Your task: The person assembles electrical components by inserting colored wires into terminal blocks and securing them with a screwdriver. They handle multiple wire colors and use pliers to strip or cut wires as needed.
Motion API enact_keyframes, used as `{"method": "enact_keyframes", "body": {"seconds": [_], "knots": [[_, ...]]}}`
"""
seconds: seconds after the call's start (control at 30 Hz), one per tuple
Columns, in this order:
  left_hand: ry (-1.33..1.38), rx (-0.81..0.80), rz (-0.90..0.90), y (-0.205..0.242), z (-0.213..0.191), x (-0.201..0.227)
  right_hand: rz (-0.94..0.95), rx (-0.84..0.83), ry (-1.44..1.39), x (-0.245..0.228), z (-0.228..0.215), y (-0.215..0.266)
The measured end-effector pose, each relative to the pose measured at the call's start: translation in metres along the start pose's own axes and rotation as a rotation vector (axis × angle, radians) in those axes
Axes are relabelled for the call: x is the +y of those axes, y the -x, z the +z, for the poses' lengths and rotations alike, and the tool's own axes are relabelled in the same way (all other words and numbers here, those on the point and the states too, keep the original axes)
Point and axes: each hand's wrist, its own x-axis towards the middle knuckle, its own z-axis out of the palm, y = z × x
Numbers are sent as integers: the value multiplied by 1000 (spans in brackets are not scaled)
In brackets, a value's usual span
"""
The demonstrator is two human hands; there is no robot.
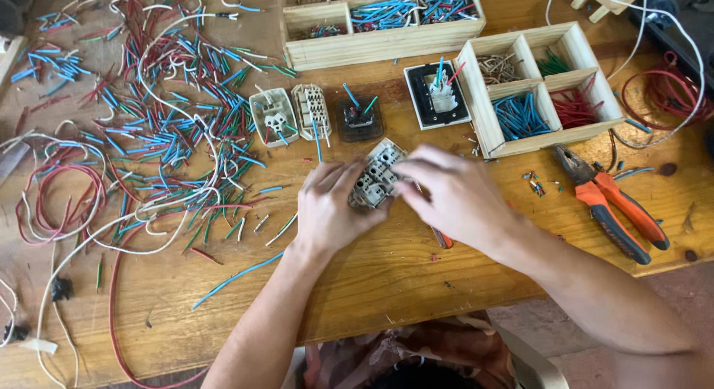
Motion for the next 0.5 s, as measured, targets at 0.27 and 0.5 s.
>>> {"method": "enact_keyframes", "body": {"seconds": [0.27, 0.5], "knots": [[-43, 43, 66, 4, 3, -7, 51, -200, -154, -4, 15, -17], [-122, -3, 32, 5, 3, -10, 262, -244, -439, -2, -8, -20]]}}
